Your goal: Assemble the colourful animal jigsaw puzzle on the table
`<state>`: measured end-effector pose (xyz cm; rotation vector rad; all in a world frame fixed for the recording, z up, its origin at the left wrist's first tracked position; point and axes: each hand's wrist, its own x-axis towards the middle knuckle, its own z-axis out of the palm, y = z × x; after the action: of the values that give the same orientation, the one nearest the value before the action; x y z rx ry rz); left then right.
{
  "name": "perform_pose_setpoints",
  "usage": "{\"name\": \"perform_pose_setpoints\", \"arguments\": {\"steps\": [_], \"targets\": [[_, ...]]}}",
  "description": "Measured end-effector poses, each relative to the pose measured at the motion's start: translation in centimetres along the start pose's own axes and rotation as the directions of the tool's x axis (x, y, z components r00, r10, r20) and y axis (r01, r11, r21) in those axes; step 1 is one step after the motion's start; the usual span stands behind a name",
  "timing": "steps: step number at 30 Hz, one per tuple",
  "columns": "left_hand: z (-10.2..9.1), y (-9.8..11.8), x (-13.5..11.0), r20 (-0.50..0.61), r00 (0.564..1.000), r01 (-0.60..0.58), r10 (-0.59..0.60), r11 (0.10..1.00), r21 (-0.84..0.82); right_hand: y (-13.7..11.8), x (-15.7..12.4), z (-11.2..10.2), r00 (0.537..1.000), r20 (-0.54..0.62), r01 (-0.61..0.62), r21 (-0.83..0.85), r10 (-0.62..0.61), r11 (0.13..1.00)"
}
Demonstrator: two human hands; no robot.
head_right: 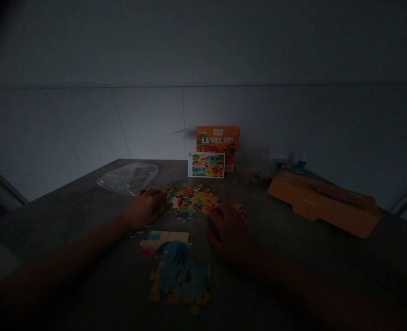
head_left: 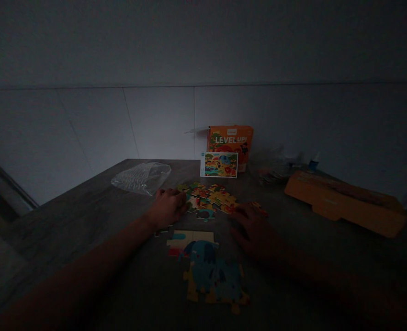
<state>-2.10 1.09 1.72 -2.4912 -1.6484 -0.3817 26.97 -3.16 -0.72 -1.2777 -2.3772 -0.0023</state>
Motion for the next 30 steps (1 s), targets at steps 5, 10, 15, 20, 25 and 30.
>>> {"name": "perform_pose_setpoints", "arguments": {"steps": [5,10,15,20,25,30], "targets": [[0.2,-0.4,0.3,-0.018,0.995,0.097,-0.098,0.994,-0.056,-0.1,-0.1,-0.1,1.000,0.011,-0.021,-0.008,0.021,1.000],[0.2,0.2,0.2,-0.004,0.986,0.166,-0.167,0.983,-0.083,0.0,-0.1,0.0,1.000,0.008,-0.016,-0.005,0.016,1.000],[0.4,0.6,0.5,0.038,0.974,0.225,-0.222,0.954,-0.199,-0.2,0.0,-0.4,0.999,0.026,-0.020,-0.003,0.020,1.000],[-0.3,-0.8,0.6,0.060,0.957,0.284,-0.285,0.865,-0.415,-0.2,0.1,-0.4,0.997,0.063,-0.034,-0.007,0.034,0.999],[-1.5,-1.9,0.5,-0.094,0.948,0.201,-0.305,0.799,-0.566,0.1,0.0,-0.1,0.998,0.054,-0.023,-0.016,0.024,1.000],[-1.7,-2.0,0.3,-0.183,0.948,0.105,-0.261,0.796,-0.596,0.2,0.0,0.0,1.000,0.027,-0.002,-0.019,0.003,1.000]]}}
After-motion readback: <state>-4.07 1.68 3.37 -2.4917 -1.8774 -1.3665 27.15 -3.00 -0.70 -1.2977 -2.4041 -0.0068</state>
